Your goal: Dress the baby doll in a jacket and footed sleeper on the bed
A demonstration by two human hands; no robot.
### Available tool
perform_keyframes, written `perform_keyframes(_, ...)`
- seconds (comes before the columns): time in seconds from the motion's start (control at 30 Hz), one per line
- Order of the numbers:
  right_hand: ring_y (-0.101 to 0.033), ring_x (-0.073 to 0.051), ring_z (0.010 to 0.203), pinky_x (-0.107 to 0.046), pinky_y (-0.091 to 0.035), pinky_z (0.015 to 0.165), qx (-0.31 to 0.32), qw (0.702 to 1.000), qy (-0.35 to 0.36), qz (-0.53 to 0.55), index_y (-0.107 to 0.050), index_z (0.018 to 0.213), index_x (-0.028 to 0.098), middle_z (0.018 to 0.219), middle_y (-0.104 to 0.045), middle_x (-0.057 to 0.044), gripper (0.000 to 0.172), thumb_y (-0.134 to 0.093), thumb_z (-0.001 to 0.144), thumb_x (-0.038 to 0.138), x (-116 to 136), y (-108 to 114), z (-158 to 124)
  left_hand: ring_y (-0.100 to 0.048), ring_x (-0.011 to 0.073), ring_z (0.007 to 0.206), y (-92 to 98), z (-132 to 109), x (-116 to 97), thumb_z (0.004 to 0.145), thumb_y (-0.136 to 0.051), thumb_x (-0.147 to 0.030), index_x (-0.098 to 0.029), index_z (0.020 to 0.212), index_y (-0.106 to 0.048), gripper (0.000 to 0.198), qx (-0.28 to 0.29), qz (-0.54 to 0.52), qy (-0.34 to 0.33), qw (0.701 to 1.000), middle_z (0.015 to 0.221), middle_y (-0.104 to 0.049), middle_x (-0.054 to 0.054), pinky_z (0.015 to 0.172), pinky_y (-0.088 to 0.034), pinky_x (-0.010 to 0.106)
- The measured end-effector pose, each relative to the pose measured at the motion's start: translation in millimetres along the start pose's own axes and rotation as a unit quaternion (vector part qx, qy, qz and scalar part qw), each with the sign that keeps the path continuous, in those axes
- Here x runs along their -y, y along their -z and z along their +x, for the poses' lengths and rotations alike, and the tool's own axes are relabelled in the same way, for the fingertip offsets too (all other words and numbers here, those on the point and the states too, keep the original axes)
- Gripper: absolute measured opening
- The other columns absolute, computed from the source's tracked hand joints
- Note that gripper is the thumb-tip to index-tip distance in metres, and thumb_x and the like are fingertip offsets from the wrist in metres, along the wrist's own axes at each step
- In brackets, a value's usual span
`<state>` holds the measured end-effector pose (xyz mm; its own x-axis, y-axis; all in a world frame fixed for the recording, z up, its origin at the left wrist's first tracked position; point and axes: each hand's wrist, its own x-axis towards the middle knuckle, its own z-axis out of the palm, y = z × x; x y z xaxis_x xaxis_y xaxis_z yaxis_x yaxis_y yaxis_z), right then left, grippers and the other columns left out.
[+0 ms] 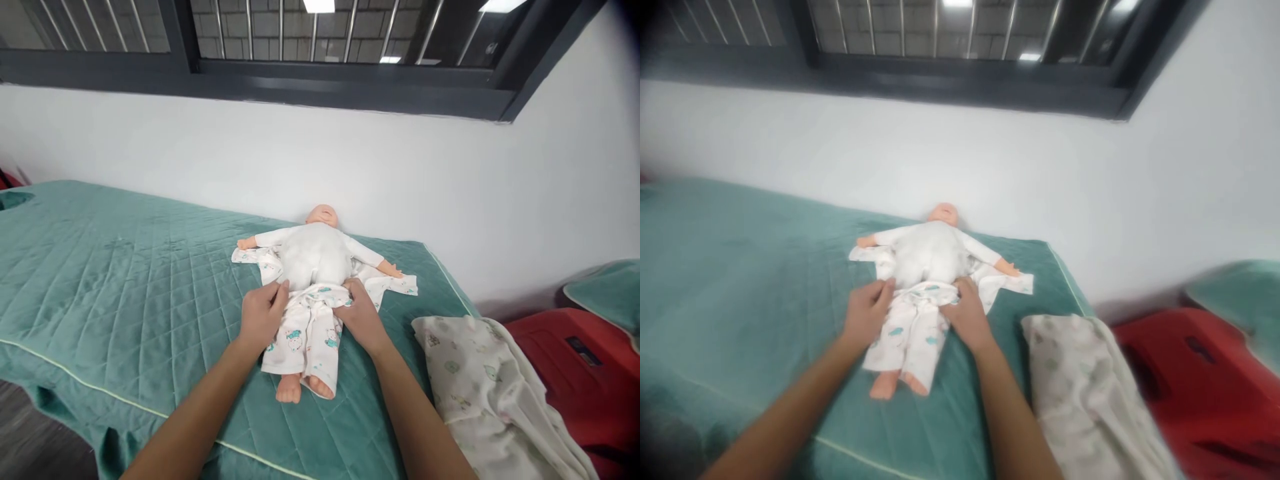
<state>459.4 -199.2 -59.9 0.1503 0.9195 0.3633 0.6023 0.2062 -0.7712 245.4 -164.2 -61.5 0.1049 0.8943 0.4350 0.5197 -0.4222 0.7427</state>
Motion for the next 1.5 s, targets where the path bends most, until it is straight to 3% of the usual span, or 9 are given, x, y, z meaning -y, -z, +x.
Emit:
perform_keyframes(0.13,-0.052,-0.020,0.084,-0.032,-0.041,0.076,-0.018,0.998,0.054,-0.012,-0.050,0.071,0.023,0.087,-0.055,-0.002,0.010,-0.057,0.066,0.018,1.0,1.3,-0.9,-0.032,0.0110,0.051,10.8,-28.5,-4.9,0.094,-0.042,-0.049,-0.020,0.054,-0.030,0.051,0.032,-0.028,0.029,0.999,0.050,-0.030,-0.004,0.055,-0.026,0.028)
perform_keyframes(0.2,-0.053,-0.020,0.080,-0.031,-0.040,0.073,-0.020,0.998,0.058,-0.028,-0.050,0.070,0.023,0.083,-0.057,-0.002,0.009,-0.054,0.065,0.016,2.4,2.7,-2.7,-0.039,0.0120,0.055,13.8,-32.2,-4.2,0.093,-0.045,-0.048,-0.020,0.058,-0.038,0.046,0.057,-0.042,0.023,0.997,0.054,-0.039,-0.004,0.057,-0.030,0.027)
perform_keyframes(0.3,-0.054,-0.020,0.075,-0.031,-0.040,0.069,-0.023,0.998,0.028,-0.053,-0.054,0.071,0.022,0.077,-0.061,0.000,0.009,-0.052,0.064,0.017,5.3,5.2,-7.4,-0.051,0.0154,0.072,15.4,-29.5,-1.3,0.091,-0.052,-0.045,-0.020,0.074,-0.055,0.030,0.087,-0.075,-0.019,0.993,0.075,-0.055,0.000,0.069,-0.040,0.028)
perform_keyframes(0.47,-0.057,-0.021,0.075,-0.031,-0.040,0.069,-0.027,0.998,-0.034,-0.051,-0.062,0.078,0.022,0.075,-0.066,0.000,0.016,-0.053,0.065,0.020,18.2,8.0,-27.5,-0.053,0.0204,0.097,13.9,-24.8,0.5,0.082,-0.068,-0.040,-0.021,0.091,-0.059,0.023,0.094,-0.078,-0.071,0.990,0.097,-0.057,0.003,0.087,-0.042,0.032)
perform_keyframes(0.77,-0.055,-0.021,0.072,-0.030,-0.041,0.064,-0.023,0.993,-0.116,0.011,-0.064,0.081,0.021,0.072,-0.063,0.000,0.010,-0.062,0.076,0.030,57.5,-9.9,-116.6,-0.056,0.0195,0.090,14.0,-26.3,2.8,0.083,-0.062,-0.023,-0.021,0.086,-0.058,0.006,0.073,-0.053,-0.081,0.993,0.090,-0.061,0.002,0.082,-0.042,0.032)
perform_keyframes(1.0,-0.056,-0.023,0.089,-0.034,-0.045,0.078,-0.107,0.992,-0.066,0.006,-0.055,0.098,0.022,0.097,-0.060,-0.004,0.027,-0.061,0.072,0.027,53.7,-21.7,-98.3,-0.057,0.0149,0.072,22.5,-42.2,3.5,0.084,-0.061,-0.034,-0.020,0.088,-0.061,0.014,0.089,-0.110,0.016,0.990,0.078,-0.063,-0.002,0.068,-0.043,0.026)
perform_keyframes(1.17,-0.056,-0.022,0.084,-0.032,-0.045,0.073,-0.064,0.995,-0.070,-0.012,-0.055,0.093,0.021,0.090,-0.061,-0.003,0.026,-0.053,0.067,0.023,48.7,-18.9,-76.6,-0.059,0.0178,0.083,45.9,-71.7,6.2,0.086,-0.061,-0.045,-0.019,0.104,-0.058,0.031,0.184,-0.152,0.018,0.971,0.095,-0.065,0.002,0.075,-0.046,0.029)
perform_keyframes(1.33,-0.056,-0.020,0.079,-0.030,-0.043,0.071,-0.016,0.997,-0.073,-0.020,-0.060,0.087,0.020,0.082,-0.064,0.001,0.021,-0.052,0.069,0.024,51.6,-11.3,-76.1,-0.050,0.0306,0.120,56.3,-86.9,10.5,0.062,-0.084,-0.047,-0.021,0.138,-0.041,0.091,0.217,-0.098,-0.090,0.967,0.131,-0.052,0.013,0.099,-0.042,0.041)
perform_keyframes(1.5,-0.061,-0.022,0.082,-0.030,-0.043,0.071,0.121,0.990,-0.051,-0.044,-0.066,0.092,0.020,0.088,-0.070,0.000,0.020,-0.058,0.081,0.033,75.0,7.0,-99.4,-0.051,0.0312,0.114,57.5,-84.2,-2.0,0.067,-0.080,-0.040,-0.022,0.133,-0.045,0.077,0.208,0.005,-0.149,0.967,0.122,-0.056,0.012,0.098,-0.041,0.044)
